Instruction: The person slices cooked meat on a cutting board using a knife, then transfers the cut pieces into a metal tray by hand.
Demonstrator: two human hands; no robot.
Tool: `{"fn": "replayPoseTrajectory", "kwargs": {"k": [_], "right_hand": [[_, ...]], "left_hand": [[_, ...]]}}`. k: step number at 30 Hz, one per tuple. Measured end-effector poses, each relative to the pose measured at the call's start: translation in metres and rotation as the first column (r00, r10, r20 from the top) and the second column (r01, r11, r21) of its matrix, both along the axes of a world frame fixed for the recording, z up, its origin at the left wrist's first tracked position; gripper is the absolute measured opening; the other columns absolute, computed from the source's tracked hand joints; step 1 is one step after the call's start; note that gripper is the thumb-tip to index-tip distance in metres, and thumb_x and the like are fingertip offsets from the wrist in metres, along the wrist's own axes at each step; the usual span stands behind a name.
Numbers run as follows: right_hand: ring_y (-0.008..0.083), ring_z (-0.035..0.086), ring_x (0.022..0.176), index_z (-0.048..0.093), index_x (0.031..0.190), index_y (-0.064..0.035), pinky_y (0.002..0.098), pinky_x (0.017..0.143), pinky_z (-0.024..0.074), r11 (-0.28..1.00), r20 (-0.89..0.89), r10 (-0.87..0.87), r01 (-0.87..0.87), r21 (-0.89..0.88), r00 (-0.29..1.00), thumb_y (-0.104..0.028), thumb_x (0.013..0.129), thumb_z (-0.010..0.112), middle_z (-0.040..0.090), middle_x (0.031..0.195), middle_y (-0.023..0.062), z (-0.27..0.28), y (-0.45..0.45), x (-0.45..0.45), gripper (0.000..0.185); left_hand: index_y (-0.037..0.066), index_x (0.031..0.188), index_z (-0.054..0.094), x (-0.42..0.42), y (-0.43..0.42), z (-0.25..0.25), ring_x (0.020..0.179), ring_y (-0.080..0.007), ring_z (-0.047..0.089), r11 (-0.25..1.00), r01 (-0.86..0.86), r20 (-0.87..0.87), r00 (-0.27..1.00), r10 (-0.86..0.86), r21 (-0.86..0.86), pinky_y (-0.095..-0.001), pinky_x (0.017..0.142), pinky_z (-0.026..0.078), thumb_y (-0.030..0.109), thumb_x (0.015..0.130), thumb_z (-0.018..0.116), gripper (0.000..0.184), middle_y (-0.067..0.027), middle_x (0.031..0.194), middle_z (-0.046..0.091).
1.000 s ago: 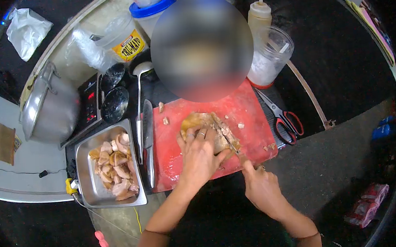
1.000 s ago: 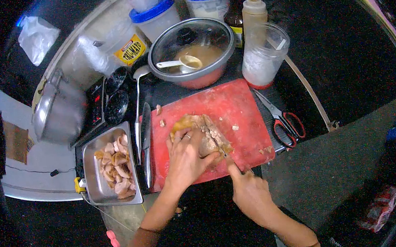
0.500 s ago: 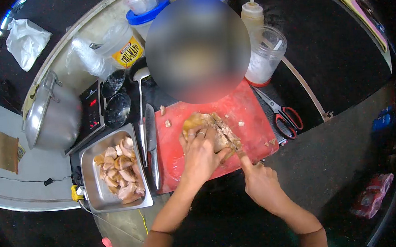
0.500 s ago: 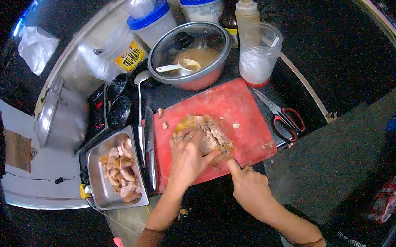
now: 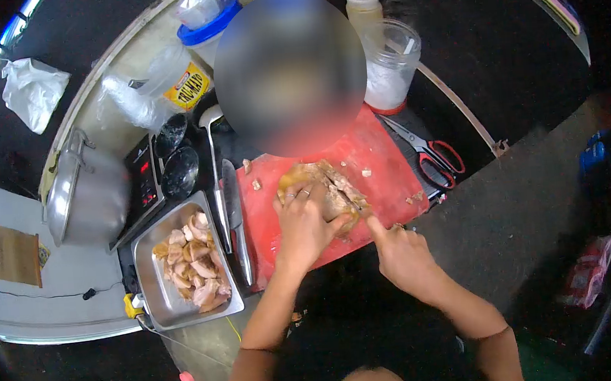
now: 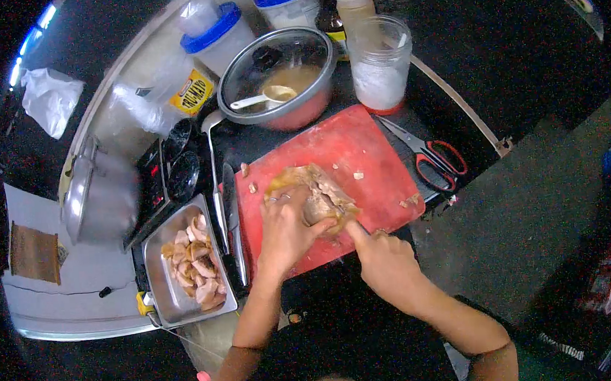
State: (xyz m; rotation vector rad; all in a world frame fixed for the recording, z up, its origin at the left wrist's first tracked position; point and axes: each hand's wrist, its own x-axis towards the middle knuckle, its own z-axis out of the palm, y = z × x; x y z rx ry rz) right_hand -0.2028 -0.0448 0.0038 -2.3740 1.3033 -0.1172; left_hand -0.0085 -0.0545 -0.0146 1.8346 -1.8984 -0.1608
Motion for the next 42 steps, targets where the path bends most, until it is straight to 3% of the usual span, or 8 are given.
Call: {"fn": "replayPoseTrajectory", "kwargs": {"k": [3,11,17,23,29,35,38,42], "right_hand": [[0.0400,0.068,0.072,0.041,0.125,-0.0080,0.0495,0.061,0.0547,1.000,0.077,0.000,0.002,-0.025,0.997,0.000,0.081,0.054,0.064,0.077,0.0220,-0.008,-0.011,0.009,0.047],[0.0399,0.067,0.068,0.040,0.125,-0.0073,0.0491,0.060,0.0546,1.000,-0.022,0.004,-0.004,0.006,1.000,0.000,0.081,0.054,0.062,0.076,0.0211,-0.007,0.014,-0.015,0.047],[0.0421,0.064,0.066,0.037,0.137,-0.0079,0.0540,0.057,0.0505,0.997,0.183,0.012,0.001,-0.071,0.983,-0.002,0.083,0.054,0.060,0.075,0.0232,-0.037,-0.010,0.006,0.057],[0.0429,0.064,0.066,0.042,0.123,-0.0048,0.0535,0.058,0.0509,0.999,0.056,-0.027,0.026,0.028,0.998,-0.004,0.086,0.053,0.060,0.074,0.0237,-0.031,0.009,-0.013,0.038],[0.0436,0.063,0.064,0.041,0.127,-0.0030,0.0535,0.056,0.0505,0.996,0.170,0.012,0.004,-0.088,0.985,-0.006,0.088,0.053,0.061,0.074,0.0238,-0.042,-0.004,0.001,0.041],[0.0415,0.066,0.066,0.038,0.137,-0.0108,0.0514,0.056,0.0532,0.999,0.064,-0.032,0.032,-0.008,0.997,-0.002,0.082,0.053,0.062,0.081,0.0269,-0.047,0.018,-0.019,0.058],[0.0408,0.066,0.065,0.034,0.143,-0.0141,0.0514,0.056,0.0532,0.998,0.062,-0.059,0.059,-0.003,0.996,-0.006,0.086,0.053,0.062,0.081,0.0258,-0.062,0.034,-0.033,0.060],[0.0402,0.064,0.060,0.035,0.144,-0.0133,0.0511,0.052,0.0523,0.999,0.146,-0.034,0.039,-0.035,0.989,-0.015,0.092,0.052,0.061,0.078,0.0236,-0.065,0.034,-0.041,0.055]], "left_hand": [[0.000,0.107,0.063,0.002,-0.002,-0.002,0.111,-0.0382,0.057,1.000,0.013,0.003,1.000,-0.013,0.009,-0.0511,0.094,0.036,0.030,0.063,0.086,0.058,-0.0224,0.107,0.067],[-0.001,0.108,0.063,0.001,-0.003,0.001,0.110,-0.0382,0.058,1.000,0.021,0.008,1.000,-0.021,0.007,-0.0514,0.093,0.037,0.029,0.061,0.087,0.061,-0.0227,0.106,0.067],[0.000,0.102,0.064,0.004,-0.006,0.004,0.104,-0.0371,0.062,0.998,0.060,0.033,0.998,-0.059,-0.028,-0.0508,0.091,0.038,0.031,0.059,0.088,0.058,-0.0212,0.100,0.068],[-0.005,0.098,0.067,0.000,-0.006,0.009,0.100,-0.0381,0.064,1.000,-0.012,-0.002,1.000,0.012,-0.016,-0.0466,0.089,0.048,0.028,0.056,0.089,0.058,-0.0234,0.103,0.067],[-0.004,0.099,0.067,0.006,-0.006,0.001,0.100,-0.0378,0.064,0.999,0.039,-0.056,0.998,-0.040,-0.021,-0.0459,0.089,0.048,0.028,0.056,0.089,0.058,-0.0229,0.103,0.067],[0.002,0.108,0.065,0.001,-0.004,-0.001,0.103,-0.0353,0.063,1.000,-0.010,0.002,1.000,0.010,-0.009,-0.0497,0.087,0.040,0.029,0.061,0.087,0.059,-0.0179,0.105,0.068],[0.000,0.101,0.067,-0.002,-0.003,0.003,0.099,-0.0384,0.063,1.000,-0.010,0.031,0.999,0.011,-0.023,-0.0507,0.089,0.045,0.027,0.058,0.088,0.054,-0.0210,0.103,0.068],[0.004,0.120,0.062,0.007,-0.005,-0.010,0.113,-0.0384,0.057,1.000,0.020,-0.025,0.999,-0.020,-0.023,-0.0544,0.092,0.039,0.029,0.060,0.087,0.070,-0.0208,0.118,0.063]]}}
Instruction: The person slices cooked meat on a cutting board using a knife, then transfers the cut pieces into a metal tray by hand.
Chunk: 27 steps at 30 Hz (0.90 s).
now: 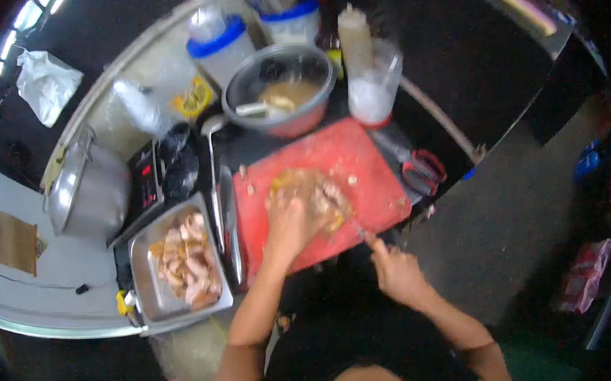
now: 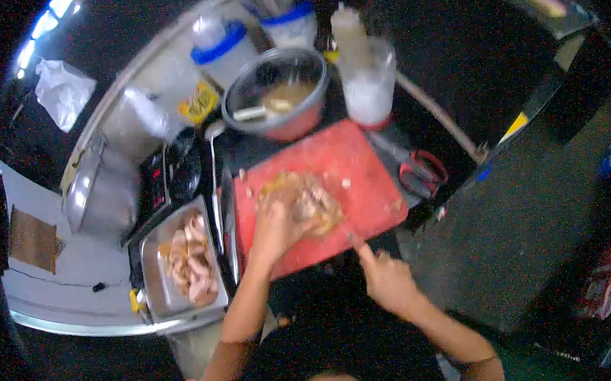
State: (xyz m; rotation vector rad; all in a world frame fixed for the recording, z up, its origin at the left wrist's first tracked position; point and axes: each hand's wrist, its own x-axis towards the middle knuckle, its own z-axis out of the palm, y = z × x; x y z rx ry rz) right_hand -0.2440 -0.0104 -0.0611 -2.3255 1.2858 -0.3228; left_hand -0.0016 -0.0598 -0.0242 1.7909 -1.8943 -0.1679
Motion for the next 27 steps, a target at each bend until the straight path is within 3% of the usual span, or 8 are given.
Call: {"fn": "replayPoseTrajectory", "kwargs": {"k": [4,7,10,14,19,21,23,27], "right_hand": [[0.0406,0.064,0.059,0.033,0.144,-0.0130,0.0516,0.050,0.0519,0.997,0.013,0.005,-0.004,-0.078,1.000,-0.019,0.095,0.051,0.062,0.079,0.0232,-0.001,0.002,-0.004,0.053],[0.0421,0.064,0.061,0.034,0.142,-0.0133,0.0526,0.050,0.0518,0.998,0.072,-0.018,0.022,-0.054,0.997,-0.020,0.095,0.051,0.062,0.080,0.0238,0.003,0.002,-0.002,0.051],[0.0423,0.063,0.059,0.040,0.131,-0.0070,0.0534,0.050,0.0512,0.997,0.090,-0.012,0.019,-0.078,0.996,-0.019,0.095,0.051,0.062,0.078,0.0231,0.008,-0.005,0.007,0.040],[0.0419,0.064,0.061,0.042,0.124,-0.0036,0.0532,0.051,0.0515,0.994,-0.008,0.008,-0.009,-0.112,1.000,-0.013,0.091,0.051,0.063,0.076,0.0225,0.012,-0.022,0.022,0.035],[0.0418,0.066,0.067,0.038,0.132,-0.0030,0.0535,0.059,0.0532,0.992,-0.046,0.008,-0.013,-0.123,0.999,-0.006,0.083,0.053,0.063,0.076,0.0227,0.027,-0.038,0.041,0.051],[0.0418,0.066,0.069,0.035,0.138,-0.0032,0.0535,0.062,0.0535,0.995,-0.090,0.008,-0.018,-0.102,0.996,-0.005,0.080,0.055,0.064,0.076,0.0233,0.031,-0.041,0.048,0.061],[0.0421,0.063,0.062,0.046,0.110,-0.0042,0.0522,0.056,0.0506,0.980,-0.060,0.003,-0.015,-0.198,0.998,-0.007,0.088,0.052,0.061,0.069,0.0221,0.034,-0.041,0.049,0.023],[0.0432,0.063,0.063,0.047,0.119,-0.0053,0.0539,0.058,0.0502,0.990,-0.054,0.007,-0.015,-0.141,0.998,-0.007,0.088,0.052,0.061,0.067,0.0235,0.036,-0.038,0.047,0.031]], "left_hand": [[0.005,0.124,0.061,0.003,0.000,0.002,0.115,-0.0380,0.057,0.999,0.000,0.045,0.999,-0.003,0.053,-0.0549,0.092,0.039,0.031,0.059,0.087,0.075,-0.0196,0.121,0.063],[0.001,0.098,0.071,-0.003,0.001,0.018,0.094,-0.0375,0.065,1.000,-0.018,0.006,1.000,0.018,-0.003,-0.0486,0.089,0.045,0.032,0.056,0.089,0.056,-0.0214,0.096,0.069],[0.001,0.095,0.072,-0.001,-0.001,0.014,0.092,-0.0372,0.066,0.999,-0.022,0.035,0.999,0.023,-0.038,-0.0473,0.088,0.046,0.035,0.056,0.089,0.055,-0.0205,0.090,0.070],[0.002,0.102,0.070,-0.004,0.001,0.020,0.102,-0.0378,0.062,0.999,-0.038,0.008,0.999,0.038,0.021,-0.0504,0.092,0.043,0.038,0.056,0.088,0.061,-0.0223,0.103,0.068],[0.004,0.119,0.062,-0.006,0.007,0.023,0.109,-0.0399,0.060,1.000,-0.010,0.009,1.000,0.009,0.019,-0.0554,0.091,0.039,0.035,0.063,0.085,0.068,-0.0207,0.111,0.066],[0.003,0.120,0.060,-0.002,0.001,0.009,0.108,-0.0399,0.060,0.991,0.013,0.065,0.998,-0.005,-0.130,-0.0553,0.092,0.038,0.035,0.063,0.084,0.070,-0.0210,0.111,0.066],[0.003,0.118,0.062,-0.001,0.002,0.003,0.111,-0.0395,0.058,0.993,-0.010,0.056,0.998,0.016,-0.121,-0.0543,0.096,0.037,0.036,0.062,0.085,0.069,-0.0214,0.114,0.065],[0.003,0.109,0.065,-0.001,0.003,0.018,0.111,-0.0393,0.058,0.993,-0.059,0.000,0.998,0.060,0.105,-0.0527,0.094,0.038,0.037,0.060,0.086,0.064,-0.0223,0.113,0.065]]}}
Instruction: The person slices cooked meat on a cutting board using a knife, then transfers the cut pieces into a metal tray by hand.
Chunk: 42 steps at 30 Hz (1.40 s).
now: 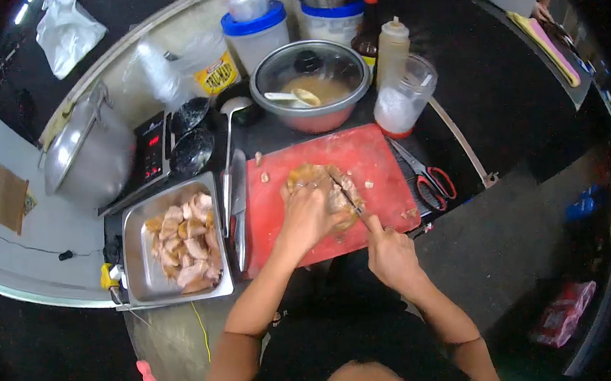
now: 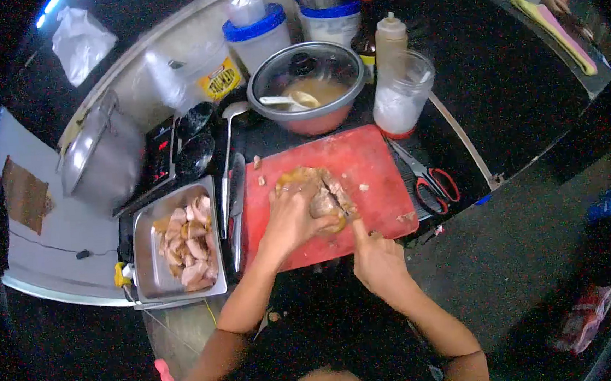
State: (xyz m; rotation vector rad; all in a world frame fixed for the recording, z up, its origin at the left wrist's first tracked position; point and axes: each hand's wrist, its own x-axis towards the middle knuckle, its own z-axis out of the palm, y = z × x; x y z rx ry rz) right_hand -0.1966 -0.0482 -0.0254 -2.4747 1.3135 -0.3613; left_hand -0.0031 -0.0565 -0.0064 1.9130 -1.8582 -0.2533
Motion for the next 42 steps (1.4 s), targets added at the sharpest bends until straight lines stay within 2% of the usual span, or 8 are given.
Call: {"fn": "replayPoseTrajectory", "kwargs": {"k": [11,14,17,20,23,29,38,42], "right_hand": [[0.0454,0.064,0.069,0.043,0.128,-0.0046,0.0552,0.062,0.0502,0.998,-0.041,0.060,-0.060,0.017,0.997,-0.002,0.082,0.053,0.063,0.073,0.0253,0.014,-0.025,0.020,0.047],[0.0438,0.067,0.070,0.043,0.111,-0.0075,0.0542,0.061,0.0528,0.995,-0.099,0.060,-0.052,0.080,0.993,-0.002,0.081,0.053,0.065,0.075,0.0247,0.027,-0.017,0.017,0.032],[0.0453,0.066,0.071,0.044,0.111,-0.0074,0.0555,0.062,0.0522,0.991,-0.124,0.027,-0.010,0.135,0.992,-0.002,0.081,0.053,0.065,0.077,0.0262,0.036,-0.009,0.012,0.032],[0.0463,0.066,0.073,0.045,0.113,-0.0066,0.0560,0.064,0.0520,0.989,-0.073,0.050,-0.039,0.142,0.996,-0.002,0.081,0.053,0.066,0.080,0.0271,0.040,-0.018,0.019,0.033],[0.0448,0.065,0.073,0.041,0.127,-0.0017,0.0551,0.065,0.0500,0.991,0.046,0.094,-0.098,0.089,0.995,0.002,0.078,0.054,0.064,0.075,0.0269,0.017,-0.033,0.027,0.051],[0.0442,0.066,0.081,0.045,0.114,-0.0056,0.0554,0.070,0.0518,0.979,-0.051,0.047,-0.035,0.202,0.998,-0.004,0.084,0.052,0.067,0.086,0.0252,0.037,-0.018,0.017,0.031],[0.0442,0.066,0.082,0.045,0.121,-0.0040,0.0551,0.070,0.0521,0.985,0.099,0.074,-0.089,0.149,0.992,-0.008,0.087,0.054,0.067,0.087,0.0254,0.022,-0.039,0.034,0.036],[0.0441,0.067,0.081,0.044,0.122,-0.0030,0.0549,0.070,0.0525,0.969,-0.020,0.060,-0.053,0.242,0.998,-0.008,0.087,0.054,0.067,0.087,0.0261,0.042,-0.020,0.018,0.037]], "left_hand": [[0.001,0.104,0.065,-0.001,0.003,-0.010,0.110,-0.0357,0.059,0.992,0.049,0.039,0.998,-0.045,-0.112,-0.0522,0.094,0.036,0.030,0.061,0.085,0.056,-0.0184,0.107,0.067],[0.000,0.108,0.064,-0.002,0.003,-0.010,0.111,-0.0350,0.058,0.994,0.040,0.003,0.999,-0.040,-0.106,-0.0544,0.098,0.031,0.028,0.062,0.085,0.058,-0.0178,0.105,0.068],[0.000,0.105,0.065,0.000,0.001,-0.012,0.111,-0.0347,0.058,0.993,0.035,0.012,0.999,-0.033,-0.117,-0.0538,0.097,0.032,0.027,0.062,0.085,0.055,-0.0178,0.105,0.068],[0.000,0.104,0.065,0.001,0.000,-0.009,0.112,-0.0346,0.058,0.994,0.056,0.021,0.998,-0.054,-0.093,-0.0530,0.096,0.032,0.027,0.062,0.085,0.054,-0.0180,0.104,0.068],[0.001,0.106,0.065,0.001,-0.001,-0.006,0.113,-0.0346,0.057,0.998,0.056,-0.007,0.998,-0.056,-0.033,-0.0525,0.096,0.032,0.028,0.062,0.085,0.056,-0.0185,0.105,0.068],[0.001,0.104,0.066,-0.003,0.002,-0.007,0.103,-0.0363,0.063,0.995,0.032,0.043,0.999,-0.028,-0.091,-0.0504,0.091,0.040,0.029,0.061,0.086,0.054,-0.0205,0.105,0.068],[-0.001,0.116,0.062,-0.005,0.006,-0.004,0.115,-0.0352,0.057,0.996,0.063,0.067,0.996,-0.059,-0.070,-0.0521,0.097,0.034,0.024,0.062,0.086,0.065,-0.0204,0.109,0.067],[-0.002,0.114,0.063,-0.002,0.001,-0.008,0.111,-0.0361,0.059,0.994,0.047,0.048,0.998,-0.042,-0.099,-0.0520,0.095,0.035,0.023,0.061,0.086,0.063,-0.0209,0.108,0.067]]}}
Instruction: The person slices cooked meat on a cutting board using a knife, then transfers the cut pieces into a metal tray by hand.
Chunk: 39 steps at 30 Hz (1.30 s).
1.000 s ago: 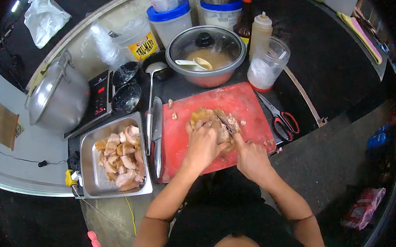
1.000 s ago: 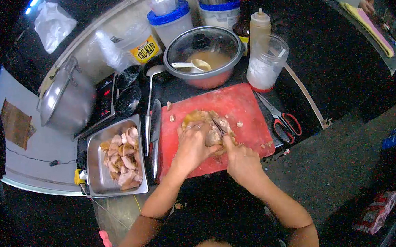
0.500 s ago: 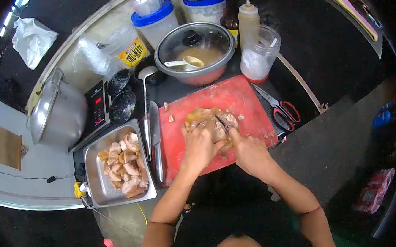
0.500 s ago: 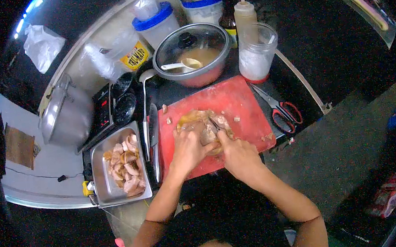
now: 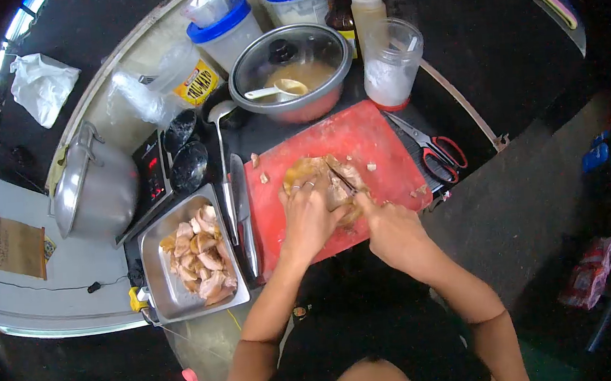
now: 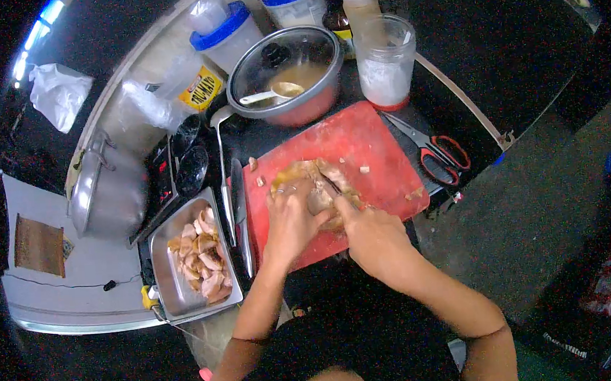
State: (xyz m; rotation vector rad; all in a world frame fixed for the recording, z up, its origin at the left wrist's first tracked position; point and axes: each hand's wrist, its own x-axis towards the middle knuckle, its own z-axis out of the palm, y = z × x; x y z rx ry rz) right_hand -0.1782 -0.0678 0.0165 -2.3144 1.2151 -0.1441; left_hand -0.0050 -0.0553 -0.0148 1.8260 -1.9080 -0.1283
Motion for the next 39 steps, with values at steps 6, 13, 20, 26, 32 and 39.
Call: {"fn": "replayPoseTrajectory", "kwargs": {"k": [6,13,20,26,32,39], "right_hand": [[0.0438,0.067,0.081,0.046,0.121,-0.0027,0.0550,0.070,0.0526,1.000,0.043,-0.014,0.014,-0.023,0.999,-0.003,0.084,0.052,0.067,0.087,0.0251,-0.007,-0.007,0.001,0.038],[0.0435,0.066,0.077,0.046,0.118,-0.0041,0.0540,0.069,0.0528,0.999,0.034,-0.027,0.028,-0.035,0.999,0.001,0.080,0.052,0.066,0.082,0.0250,-0.004,0.014,-0.017,0.039],[0.0418,0.067,0.071,0.041,0.118,-0.0062,0.0515,0.062,0.0536,0.998,0.084,-0.052,0.055,-0.033,0.995,0.000,0.079,0.054,0.065,0.079,0.0260,-0.023,0.015,-0.020,0.041],[0.0390,0.067,0.067,0.044,0.113,-0.0070,0.0490,0.057,0.0540,0.996,0.002,-0.070,0.070,-0.049,0.998,0.001,0.078,0.056,0.063,0.073,0.0228,-0.037,0.036,-0.038,0.038],[0.0406,0.066,0.064,0.044,0.116,-0.0071,0.0498,0.056,0.0540,0.994,0.134,-0.058,0.071,-0.088,0.989,0.000,0.078,0.056,0.062,0.078,0.0239,-0.056,0.017,-0.025,0.041],[0.0409,0.067,0.068,0.043,0.121,-0.0059,0.0505,0.058,0.0540,0.998,0.085,-0.061,0.063,-0.022,0.994,0.000,0.078,0.055,0.063,0.075,0.0238,-0.052,0.032,-0.041,0.044]], "left_hand": [[-0.001,0.105,0.064,0.001,0.000,0.000,0.107,-0.0356,0.061,0.998,0.052,-0.024,0.998,-0.052,0.018,-0.0505,0.093,0.037,0.026,0.061,0.086,0.056,-0.0204,0.105,0.068],[0.000,0.103,0.064,-0.004,0.000,0.000,0.109,-0.0359,0.060,1.000,-0.009,0.010,1.000,0.009,-0.007,-0.0513,0.094,0.036,0.027,0.062,0.086,0.054,-0.0207,0.106,0.067],[-0.001,0.107,0.065,-0.005,-0.002,0.002,0.110,-0.0371,0.060,1.000,0.027,0.031,0.999,-0.027,0.001,-0.0496,0.093,0.039,0.024,0.060,0.087,0.058,-0.0217,0.109,0.067],[-0.002,0.111,0.062,-0.010,0.001,0.005,0.114,-0.0371,0.057,0.998,0.007,0.048,0.999,-0.010,0.066,-0.0527,0.097,0.034,0.027,0.061,0.087,0.063,-0.0227,0.106,0.067],[-0.001,0.107,0.063,-0.012,-0.001,0.004,0.112,-0.0369,0.057,0.997,0.018,0.057,0.998,-0.022,0.074,-0.0528,0.096,0.034,0.026,0.061,0.087,0.059,-0.0218,0.106,0.067],[-0.002,0.102,0.066,-0.012,-0.003,0.007,0.098,-0.0368,0.064,0.999,0.042,0.138,0.990,-0.041,-0.007,-0.0471,0.088,0.044,0.022,0.059,0.087,0.054,-0.0211,0.101,0.068]]}}
